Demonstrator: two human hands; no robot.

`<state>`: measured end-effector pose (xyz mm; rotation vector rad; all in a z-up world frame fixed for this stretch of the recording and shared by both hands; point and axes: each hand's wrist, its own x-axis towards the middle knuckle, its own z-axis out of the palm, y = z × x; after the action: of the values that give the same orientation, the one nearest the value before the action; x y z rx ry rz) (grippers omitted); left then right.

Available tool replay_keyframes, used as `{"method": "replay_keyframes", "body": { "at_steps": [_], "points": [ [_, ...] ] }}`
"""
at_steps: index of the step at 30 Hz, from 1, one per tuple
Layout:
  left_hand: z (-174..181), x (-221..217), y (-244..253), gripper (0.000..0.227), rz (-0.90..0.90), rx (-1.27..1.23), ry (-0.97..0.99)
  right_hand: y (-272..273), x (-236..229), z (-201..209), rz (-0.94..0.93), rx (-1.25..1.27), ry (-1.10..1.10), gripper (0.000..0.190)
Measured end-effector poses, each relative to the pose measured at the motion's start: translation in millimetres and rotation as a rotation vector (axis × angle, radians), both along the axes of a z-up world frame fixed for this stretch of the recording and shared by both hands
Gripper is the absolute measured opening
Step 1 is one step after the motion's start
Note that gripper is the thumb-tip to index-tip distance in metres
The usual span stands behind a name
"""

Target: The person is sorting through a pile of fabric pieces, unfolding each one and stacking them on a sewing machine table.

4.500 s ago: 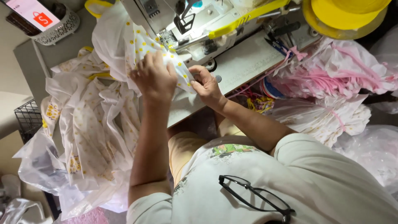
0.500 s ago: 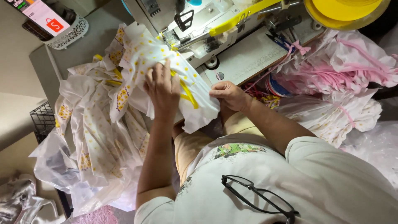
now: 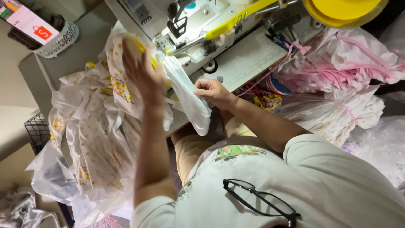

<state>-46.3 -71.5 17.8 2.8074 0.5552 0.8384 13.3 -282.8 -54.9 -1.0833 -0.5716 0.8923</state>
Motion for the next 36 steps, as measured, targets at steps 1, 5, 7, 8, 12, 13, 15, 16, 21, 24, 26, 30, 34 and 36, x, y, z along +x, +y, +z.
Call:
{"method": "replay_keyframes", "body": {
  "at_steps": [1, 5, 7, 8, 12, 13, 15, 16, 21, 24, 26, 30, 34, 36],
  "points": [
    [4.9, -21.6, -33.2, 0.044, -0.014, -0.037, -0.176, 5.1, 0.2, -2.9, -0.073, 0.013, 0.017, 0.012],
    [-68.1, -84.2, -125.7, 0.053, -0.061, -0.713, -0.148, 16.3, 1.9, 23.7, -0.187, 0.038, -0.003, 0.030],
    [-83.8, -99.0, -111.9, 0.039, -0.081, -0.855, -0.180, 13.6, 5.8, 17.0, -0.094, 0.018, 0.113, 0.030],
    [-91.1, -104.7, -104.1, 0.026, -0.105, -0.989, -0.215, 13.2, 9.3, 14.6, -0.004, 0.006, 0.227, 0.032],
    [-46.0, -123.9, -80.4, 0.020, -0.070, -1.151, -0.398, -7.8, 2.6, 30.9, 0.168, 0.098, 0.335, 0.010],
    [-53.4, -130.5, -72.1, 0.022, -0.055, -1.155, -0.425, -12.2, -0.2, 37.8, 0.183, 0.173, 0.403, 0.005],
    [-58.4, -139.1, -60.7, 0.024, -0.042, -1.160, -0.452, -10.5, 1.9, 38.8, 0.195, 0.249, 0.470, 0.004],
    [-56.0, -141.4, -57.3, 0.024, -0.048, -1.114, -0.445, -4.1, 6.4, 32.8, 0.173, 0.311, 0.464, 0.007],
    [-44.8, -148.0, -40.7, 0.020, -0.096, -0.961, -0.393, -0.6, 14.7, 38.5, 0.193, 0.351, 0.526, 0.023],
    [-47.5, -151.1, -35.6, 0.019, -0.173, -0.897, -0.325, -4.2, 7.0, 41.3, 0.168, 0.254, 0.356, 0.045],
    [-52.2, -153.5, -34.4, 0.033, -0.259, -0.860, -0.178, -2.2, -0.9, 40.6, 0.056, 0.142, 0.035, 0.055],
    [-18.3, -153.9, -52.0, 0.042, -0.228, -0.836, -0.075, -7.8, -3.7, -4.1, -0.052, 0.050, -0.131, 0.046],
    [-9.1, -143.8, -43.1, 0.050, -0.158, -0.706, -0.052, -3.0, -1.8, 2.1, -0.173, 0.054, -0.179, 0.038],
    [1.3, -134.9, -38.9, 0.052, -0.142, -0.659, -0.059, 6.3, 2.2, 3.5, -0.192, 0.069, -0.197, 0.036]
  ]
}}
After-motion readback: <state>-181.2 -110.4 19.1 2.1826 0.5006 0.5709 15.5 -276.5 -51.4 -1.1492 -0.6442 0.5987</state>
